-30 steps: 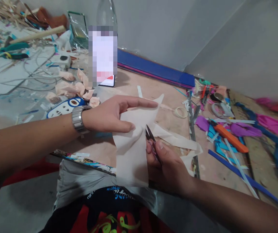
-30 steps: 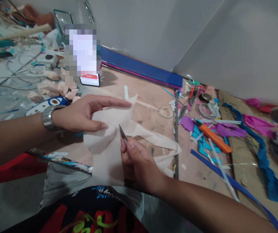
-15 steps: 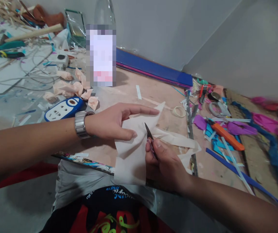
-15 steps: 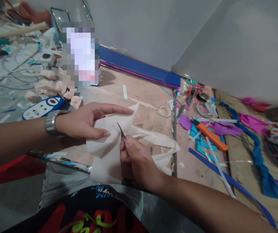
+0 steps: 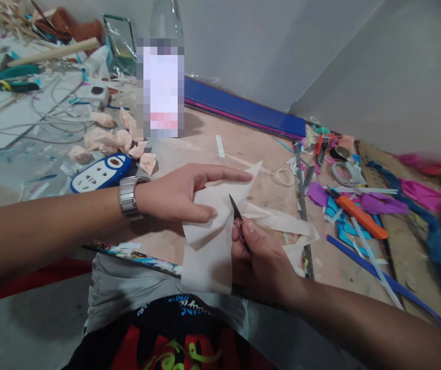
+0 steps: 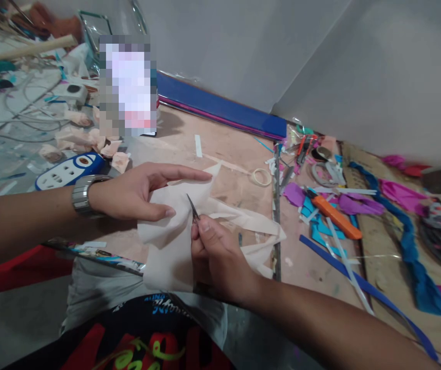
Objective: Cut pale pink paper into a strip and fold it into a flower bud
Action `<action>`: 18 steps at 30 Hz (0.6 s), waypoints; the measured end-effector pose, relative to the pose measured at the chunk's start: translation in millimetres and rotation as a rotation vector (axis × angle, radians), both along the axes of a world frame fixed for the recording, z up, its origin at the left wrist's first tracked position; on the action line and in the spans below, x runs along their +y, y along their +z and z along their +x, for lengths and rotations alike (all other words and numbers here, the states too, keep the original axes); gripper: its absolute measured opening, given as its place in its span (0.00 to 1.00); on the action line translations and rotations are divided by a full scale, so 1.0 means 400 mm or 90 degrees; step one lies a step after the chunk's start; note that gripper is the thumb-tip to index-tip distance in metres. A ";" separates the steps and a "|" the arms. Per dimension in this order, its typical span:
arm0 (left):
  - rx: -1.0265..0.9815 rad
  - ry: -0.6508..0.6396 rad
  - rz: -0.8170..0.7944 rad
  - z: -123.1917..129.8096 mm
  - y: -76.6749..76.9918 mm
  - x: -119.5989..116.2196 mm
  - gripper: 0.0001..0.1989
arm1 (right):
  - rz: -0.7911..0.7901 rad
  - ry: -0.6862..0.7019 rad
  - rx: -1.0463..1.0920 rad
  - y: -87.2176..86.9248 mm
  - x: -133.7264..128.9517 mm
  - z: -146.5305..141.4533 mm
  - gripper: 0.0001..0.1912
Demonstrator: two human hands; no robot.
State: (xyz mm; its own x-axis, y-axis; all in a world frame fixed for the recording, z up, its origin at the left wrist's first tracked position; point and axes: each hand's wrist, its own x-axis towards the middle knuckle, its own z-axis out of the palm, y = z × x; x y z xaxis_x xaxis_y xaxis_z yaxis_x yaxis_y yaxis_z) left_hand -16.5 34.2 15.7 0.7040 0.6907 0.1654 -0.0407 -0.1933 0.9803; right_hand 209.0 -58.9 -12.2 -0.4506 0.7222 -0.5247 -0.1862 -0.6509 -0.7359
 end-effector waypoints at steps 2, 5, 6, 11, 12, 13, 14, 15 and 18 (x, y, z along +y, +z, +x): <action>0.005 -0.005 0.002 0.000 0.000 0.000 0.39 | 0.005 -0.006 -0.004 0.002 0.000 -0.001 0.30; 0.007 -0.009 0.001 -0.001 0.000 -0.002 0.39 | 0.018 -0.009 -0.015 0.005 0.000 -0.003 0.29; 0.006 -0.008 0.001 -0.001 0.001 -0.002 0.39 | 0.017 -0.009 -0.013 0.005 0.000 -0.004 0.29; -0.011 -0.005 -0.010 0.002 0.005 -0.005 0.38 | 0.029 -0.018 -0.018 0.001 0.000 -0.004 0.29; -0.014 -0.007 -0.012 0.002 0.005 -0.006 0.38 | 0.041 -0.019 -0.028 0.000 0.000 -0.003 0.29; -0.014 -0.009 -0.013 0.002 0.005 -0.006 0.38 | 0.048 -0.019 -0.039 0.000 0.000 -0.002 0.29; -0.015 -0.012 -0.013 0.002 0.004 -0.005 0.38 | 0.051 -0.019 -0.047 0.000 0.000 -0.001 0.29; -0.014 -0.013 -0.013 0.001 0.003 -0.005 0.38 | 0.050 -0.019 -0.053 0.001 -0.001 -0.001 0.29; -0.015 -0.011 -0.011 0.000 0.001 -0.004 0.38 | 0.025 -0.010 -0.053 0.005 -0.002 -0.001 0.28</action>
